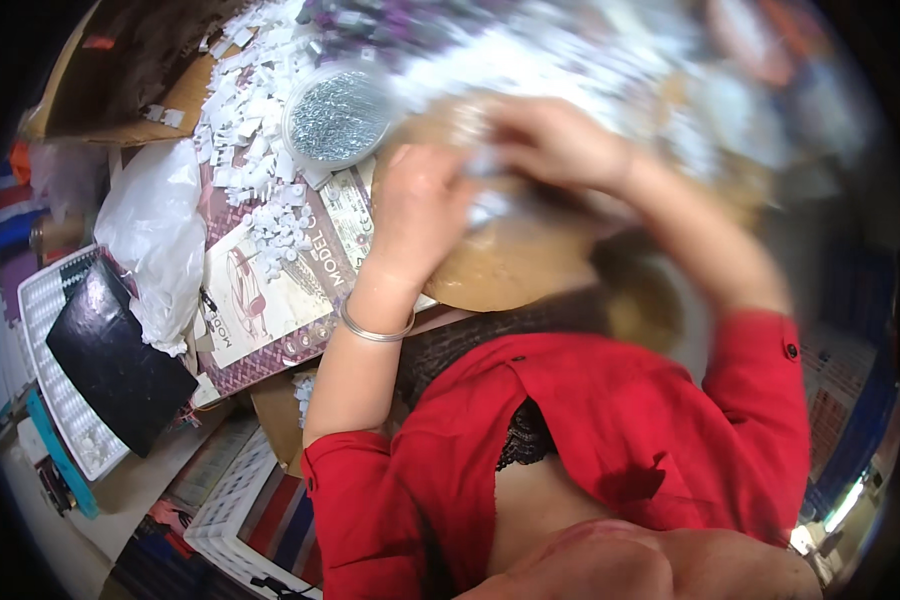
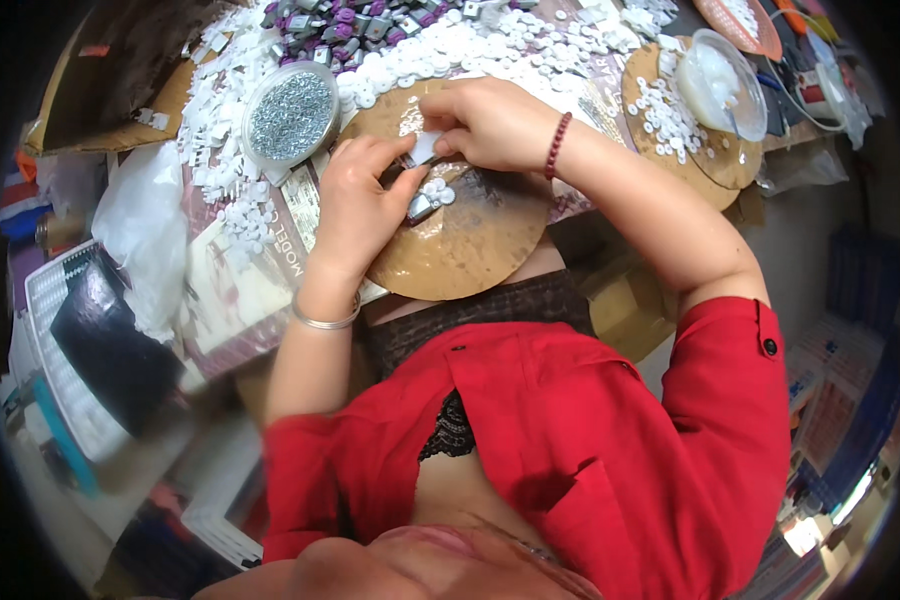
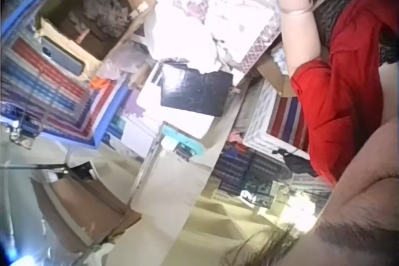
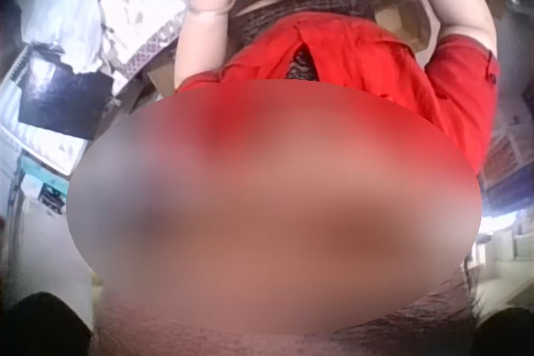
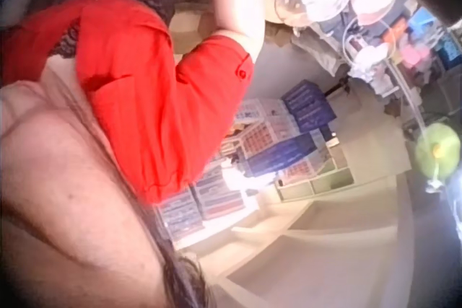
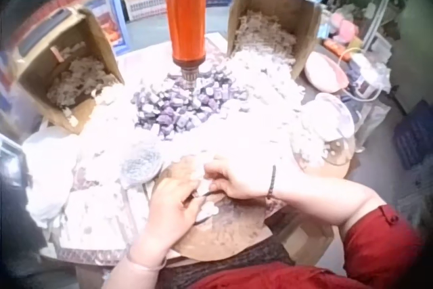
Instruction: The person assembles small plastic wheel components on a wooden board by fitting pieces together and applying heat with a hot air gun.
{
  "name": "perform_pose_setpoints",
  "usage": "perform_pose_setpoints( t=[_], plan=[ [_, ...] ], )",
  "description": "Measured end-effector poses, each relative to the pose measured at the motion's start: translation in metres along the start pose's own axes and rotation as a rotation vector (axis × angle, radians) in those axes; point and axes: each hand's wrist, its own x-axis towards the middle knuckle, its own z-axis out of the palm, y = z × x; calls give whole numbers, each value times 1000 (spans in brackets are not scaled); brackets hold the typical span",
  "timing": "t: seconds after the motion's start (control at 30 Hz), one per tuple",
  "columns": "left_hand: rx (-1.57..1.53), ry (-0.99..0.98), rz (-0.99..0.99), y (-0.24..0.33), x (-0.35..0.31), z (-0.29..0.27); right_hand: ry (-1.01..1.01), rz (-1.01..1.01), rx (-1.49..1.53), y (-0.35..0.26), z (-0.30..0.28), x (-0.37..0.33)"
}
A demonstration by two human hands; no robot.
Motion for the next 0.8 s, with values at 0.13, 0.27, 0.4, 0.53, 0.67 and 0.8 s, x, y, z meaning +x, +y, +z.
perform_pose_setpoints(
  t=[0.13,0.27,0.4,0.53,0.67,0.8],
  plan=[
    [-22,20,-50,-4,2,4,98,-251,-77,8,4,-1],
    [-52,49,-44,-3,2,8,127,-263,-24,9,3,-6],
    [-54,26,-72,-4,-1,6,-36,-142,-76,2,0,6],
    [-112,50,-60,-5,0,7,-94,-190,-82,9,-1,8],
    [-60,42,-35,-5,2,6,4,-308,-72,12,1,4],
    [-151,27,-82,-6,2,1,-11,-238,-28,14,2,3]
  ],
)
